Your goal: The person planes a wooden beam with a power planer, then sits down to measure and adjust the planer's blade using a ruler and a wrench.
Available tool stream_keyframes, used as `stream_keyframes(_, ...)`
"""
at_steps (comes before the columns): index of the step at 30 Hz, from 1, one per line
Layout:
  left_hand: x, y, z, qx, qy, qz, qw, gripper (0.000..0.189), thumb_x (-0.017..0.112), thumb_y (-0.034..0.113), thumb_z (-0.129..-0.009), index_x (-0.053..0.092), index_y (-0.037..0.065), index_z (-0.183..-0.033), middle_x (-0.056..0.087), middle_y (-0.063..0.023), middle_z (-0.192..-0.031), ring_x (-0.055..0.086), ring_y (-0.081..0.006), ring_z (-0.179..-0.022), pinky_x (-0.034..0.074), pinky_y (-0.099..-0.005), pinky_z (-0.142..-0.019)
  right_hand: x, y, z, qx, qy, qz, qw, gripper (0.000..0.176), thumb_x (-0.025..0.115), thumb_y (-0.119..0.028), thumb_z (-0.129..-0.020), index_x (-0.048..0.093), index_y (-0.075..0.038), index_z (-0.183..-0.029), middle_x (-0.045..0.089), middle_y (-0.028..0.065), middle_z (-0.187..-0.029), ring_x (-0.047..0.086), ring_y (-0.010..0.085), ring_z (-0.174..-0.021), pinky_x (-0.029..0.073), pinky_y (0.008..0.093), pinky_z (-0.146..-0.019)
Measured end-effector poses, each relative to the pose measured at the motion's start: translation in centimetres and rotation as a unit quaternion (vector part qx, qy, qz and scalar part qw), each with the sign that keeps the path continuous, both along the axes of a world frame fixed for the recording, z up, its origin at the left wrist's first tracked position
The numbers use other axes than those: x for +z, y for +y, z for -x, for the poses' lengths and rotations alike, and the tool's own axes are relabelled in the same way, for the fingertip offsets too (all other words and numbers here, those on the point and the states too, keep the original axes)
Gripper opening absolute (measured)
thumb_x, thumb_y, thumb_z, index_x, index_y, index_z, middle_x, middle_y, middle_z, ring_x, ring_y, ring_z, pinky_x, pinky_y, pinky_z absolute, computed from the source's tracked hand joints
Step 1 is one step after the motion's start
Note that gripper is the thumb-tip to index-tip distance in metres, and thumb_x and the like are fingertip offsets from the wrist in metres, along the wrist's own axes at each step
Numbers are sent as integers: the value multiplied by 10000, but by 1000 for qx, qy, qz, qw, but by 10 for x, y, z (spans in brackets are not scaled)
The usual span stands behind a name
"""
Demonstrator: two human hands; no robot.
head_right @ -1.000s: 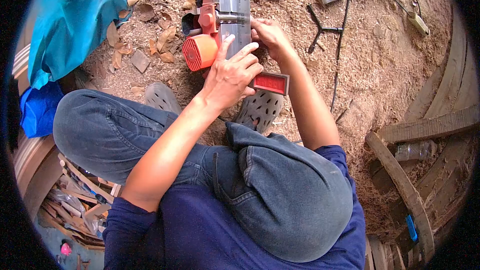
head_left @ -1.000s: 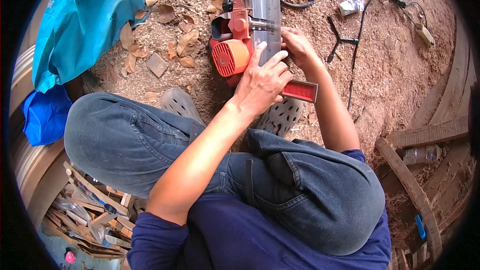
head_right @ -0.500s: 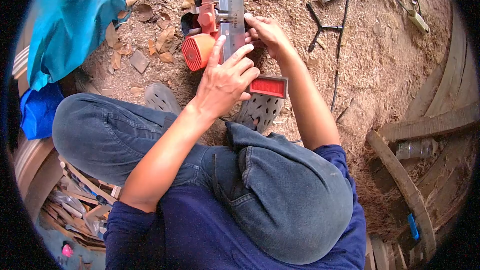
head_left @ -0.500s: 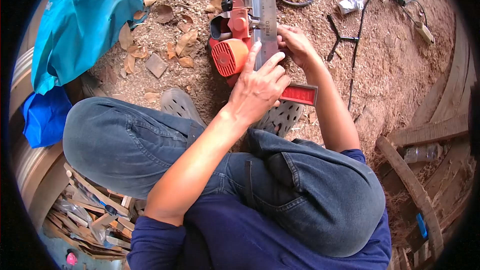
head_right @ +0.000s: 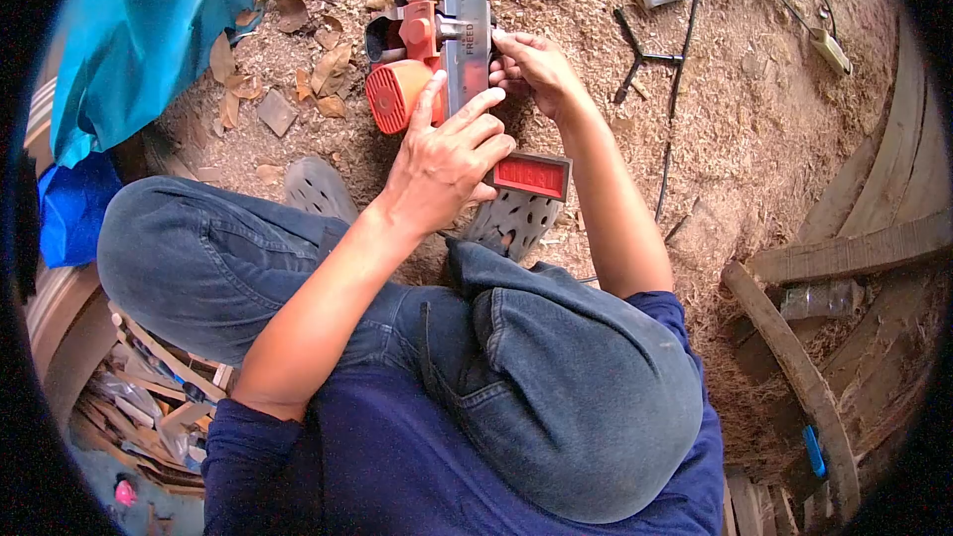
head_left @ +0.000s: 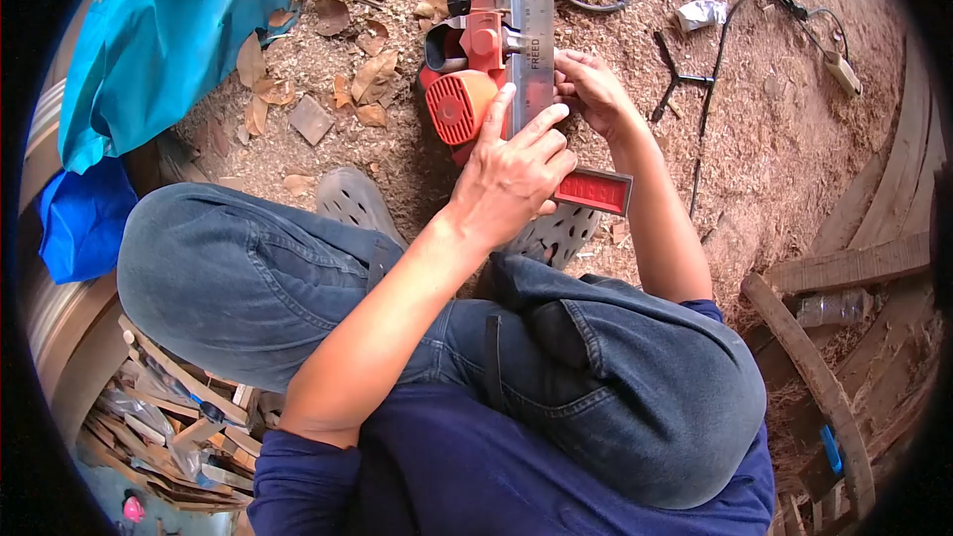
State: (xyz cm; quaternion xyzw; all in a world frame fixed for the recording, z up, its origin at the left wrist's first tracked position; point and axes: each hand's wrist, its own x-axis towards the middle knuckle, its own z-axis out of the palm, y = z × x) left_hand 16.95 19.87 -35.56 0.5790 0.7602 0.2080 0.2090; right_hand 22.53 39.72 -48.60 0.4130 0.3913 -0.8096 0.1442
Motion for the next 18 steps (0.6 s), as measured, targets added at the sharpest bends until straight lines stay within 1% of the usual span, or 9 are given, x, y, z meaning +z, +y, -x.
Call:
stream_keyframes(4, 0, -1, 0, 3, 1, -4, 1000, 644, 908, 292, -532, 671, 149, -1113, 647, 4, -1142, 478, -176, -1389, 209, -634, -1213, 0, -1, -1, -1, 7, -5, 1000, 201, 672, -272, -992, 647, -75, -1025, 661, 33, -811, 656, 109, -676, 553, 241, -601)
stream_keyframes(11, 0, -1, 0, 7, -8, -7, 1000, 645, 910, 276, -523, 673, 152, -1109, 646, 2, -1128, 490, -180, -1380, 218, -633, -1211, -2, 1, -2, -2, 17, 7, 1000, 198, 667, -268, -996, 648, -73, -1027, 656, 31, -818, 655, 108, -675, 552, 238, -600)
stream_keyframes(14, 0, -1, 1, 9, -12, -10, 1000, 640, 910, 269, -521, 675, 151, -1105, 647, 1, -1123, 492, -180, -1378, 218, -633, -1212, 0, -1, 1, 2, 21, 0, 1000, 230, 674, -306, -990, 651, -80, -1026, 663, 25, -806, 657, 104, -663, 552, 241, -589)
stream_keyframes(16, 0, -1, 0, 11, -15, -12, 1000, 637, 910, 266, -521, 676, 150, -1102, 648, 0, -1121, 493, -181, -1377, 218, -633, -1212, 5, -2, 4, 2, -36, -21, 999, 261, 674, -349, -986, 655, -92, -1025, 671, 20, -787, 662, 105, -651, 552, 246, -576)
stream_keyframes(18, 1, -1, 1, 9, -13, -9, 1000, 633, 911, 266, -520, 678, 149, -1097, 648, 0, -1118, 495, -181, -1376, 218, -632, -1213, 9, -4, 6, -1, -38, -27, 999, 268, 672, -362, -985, 657, -96, -1020, 671, 17, -774, 664, 105, -647, 551, 247, -571)
